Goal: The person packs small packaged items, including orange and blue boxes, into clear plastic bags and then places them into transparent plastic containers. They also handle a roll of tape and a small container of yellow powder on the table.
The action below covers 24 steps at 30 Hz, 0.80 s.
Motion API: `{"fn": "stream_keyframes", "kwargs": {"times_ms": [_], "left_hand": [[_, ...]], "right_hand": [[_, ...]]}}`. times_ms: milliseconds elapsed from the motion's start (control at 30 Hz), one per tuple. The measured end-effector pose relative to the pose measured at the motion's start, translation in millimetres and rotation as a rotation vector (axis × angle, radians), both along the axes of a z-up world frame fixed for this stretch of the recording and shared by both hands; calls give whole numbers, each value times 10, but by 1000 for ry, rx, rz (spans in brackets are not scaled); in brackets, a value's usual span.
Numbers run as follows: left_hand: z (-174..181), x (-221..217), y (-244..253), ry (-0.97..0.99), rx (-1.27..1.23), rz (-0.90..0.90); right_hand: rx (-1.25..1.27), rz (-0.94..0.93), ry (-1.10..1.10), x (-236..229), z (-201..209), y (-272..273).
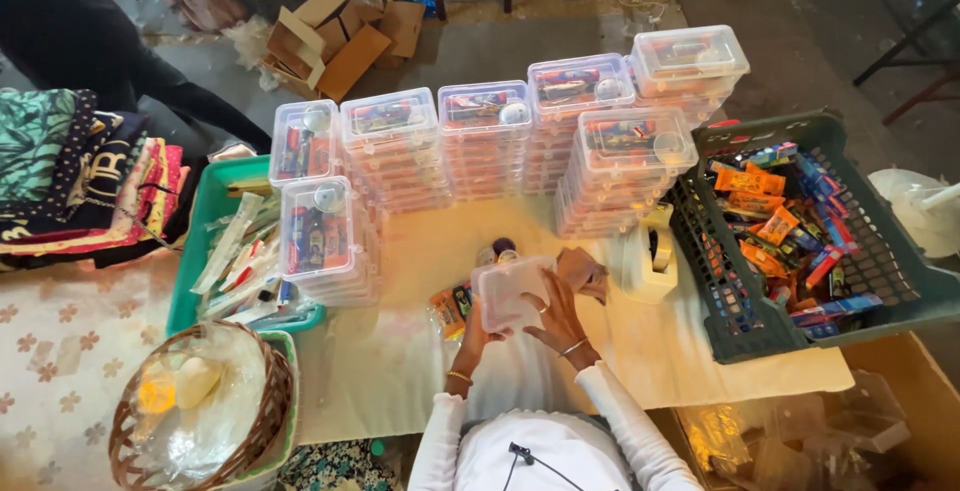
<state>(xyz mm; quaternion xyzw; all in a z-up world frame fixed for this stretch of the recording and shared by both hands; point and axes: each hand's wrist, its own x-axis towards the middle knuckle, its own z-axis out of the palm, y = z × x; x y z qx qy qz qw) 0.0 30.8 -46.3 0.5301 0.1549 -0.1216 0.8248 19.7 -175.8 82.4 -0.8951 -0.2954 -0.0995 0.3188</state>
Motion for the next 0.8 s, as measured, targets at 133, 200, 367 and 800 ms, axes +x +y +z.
{"fn": "stream_keyframes", "kwargs": {"times_ms": [133, 200, 367, 800], "left_hand": [[273, -114, 255, 2, -66, -159], [168, -177, 357, -13, 15, -242], [-490, -201, 498, -306, 418, -33], [-68, -118, 170, 71, -23, -41]], "right_hand": [[-43, 19, -157, 20, -138, 39], [31, 29, -172, -34, -286, 50], [225, 65, -6, -300, -345, 234], [255, 248, 90, -399, 60, 435]]}}
